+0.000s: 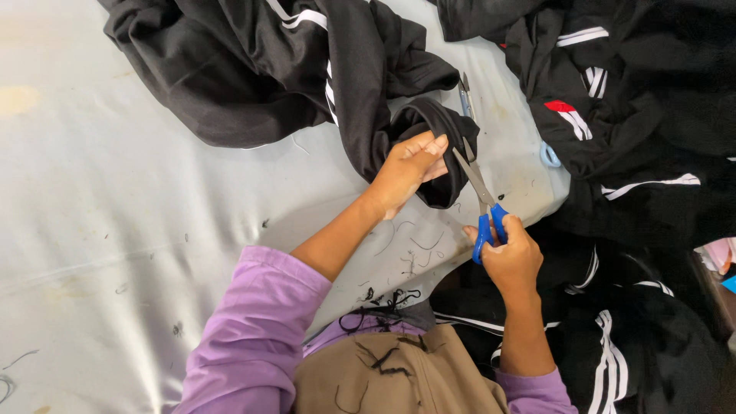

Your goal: The person uses a seam ripper to cut threads on the cuff of a black track pant. They then use scissors to trim the fabric around the cuff area.

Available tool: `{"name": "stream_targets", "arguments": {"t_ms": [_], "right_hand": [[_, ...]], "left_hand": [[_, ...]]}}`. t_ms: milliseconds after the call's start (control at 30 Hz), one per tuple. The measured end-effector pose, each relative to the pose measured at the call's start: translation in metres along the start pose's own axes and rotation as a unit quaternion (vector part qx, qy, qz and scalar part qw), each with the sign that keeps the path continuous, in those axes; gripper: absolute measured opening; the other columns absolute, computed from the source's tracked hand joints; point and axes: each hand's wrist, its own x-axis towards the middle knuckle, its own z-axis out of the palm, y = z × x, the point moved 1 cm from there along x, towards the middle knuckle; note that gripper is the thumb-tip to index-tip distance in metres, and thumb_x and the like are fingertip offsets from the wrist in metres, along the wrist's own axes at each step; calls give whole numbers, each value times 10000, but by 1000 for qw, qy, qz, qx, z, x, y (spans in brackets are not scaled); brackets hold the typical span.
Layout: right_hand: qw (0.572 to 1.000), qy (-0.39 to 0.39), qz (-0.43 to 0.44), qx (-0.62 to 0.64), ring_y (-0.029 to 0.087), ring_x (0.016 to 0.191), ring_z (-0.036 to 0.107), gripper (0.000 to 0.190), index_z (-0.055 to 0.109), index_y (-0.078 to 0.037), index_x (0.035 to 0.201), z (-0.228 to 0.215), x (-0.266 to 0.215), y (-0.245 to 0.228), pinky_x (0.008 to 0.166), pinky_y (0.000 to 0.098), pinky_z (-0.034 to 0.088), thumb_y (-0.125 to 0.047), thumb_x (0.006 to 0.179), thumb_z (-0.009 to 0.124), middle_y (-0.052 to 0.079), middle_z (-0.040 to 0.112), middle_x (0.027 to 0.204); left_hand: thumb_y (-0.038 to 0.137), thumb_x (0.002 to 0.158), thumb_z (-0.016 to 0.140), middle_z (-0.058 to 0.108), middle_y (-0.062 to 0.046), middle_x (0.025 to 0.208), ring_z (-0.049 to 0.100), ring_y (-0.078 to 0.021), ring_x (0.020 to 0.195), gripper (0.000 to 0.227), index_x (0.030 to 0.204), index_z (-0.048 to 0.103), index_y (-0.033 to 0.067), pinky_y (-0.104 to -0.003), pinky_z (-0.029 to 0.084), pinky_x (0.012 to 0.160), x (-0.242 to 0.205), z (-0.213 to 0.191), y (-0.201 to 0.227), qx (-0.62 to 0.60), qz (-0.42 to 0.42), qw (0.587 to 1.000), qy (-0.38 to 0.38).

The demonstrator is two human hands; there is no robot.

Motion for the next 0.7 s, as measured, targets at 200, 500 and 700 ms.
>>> {"name": "stream_targets", "arguments": {"t_ms": [200,500,700], "right_hand": [[999,20,-12,-27,302,681,696,505,597,-164,837,12,3,17,645,437,555,-540,744,921,14,640,661],[1000,-21,14,3,298,681,689,500,569,-159,802,17,0,19,656,413,549,-528,766,905,17,642,649],[995,-79,49,39,290,781,723,536,612,-152,960,-3,9,-18,755,462,552,-516,711,917,23,694,777]], "left_hand": [[145,1066,594,680,-193,1256,625,-289,1188,305,1347,631,33,-444,515,1029,1,2,-21,19,12,1000,-14],[93,1047,570,668,-219,1277,620,-273,1202,348,1383,591,4,-427,512,1036,-26,28,33,70,38,997,8],[-1,1025,454,651,-238,1293,608,-311,1223,405,1416,558,-1,-469,496,1056,-15,19,15,44,11,999,-2]]}}
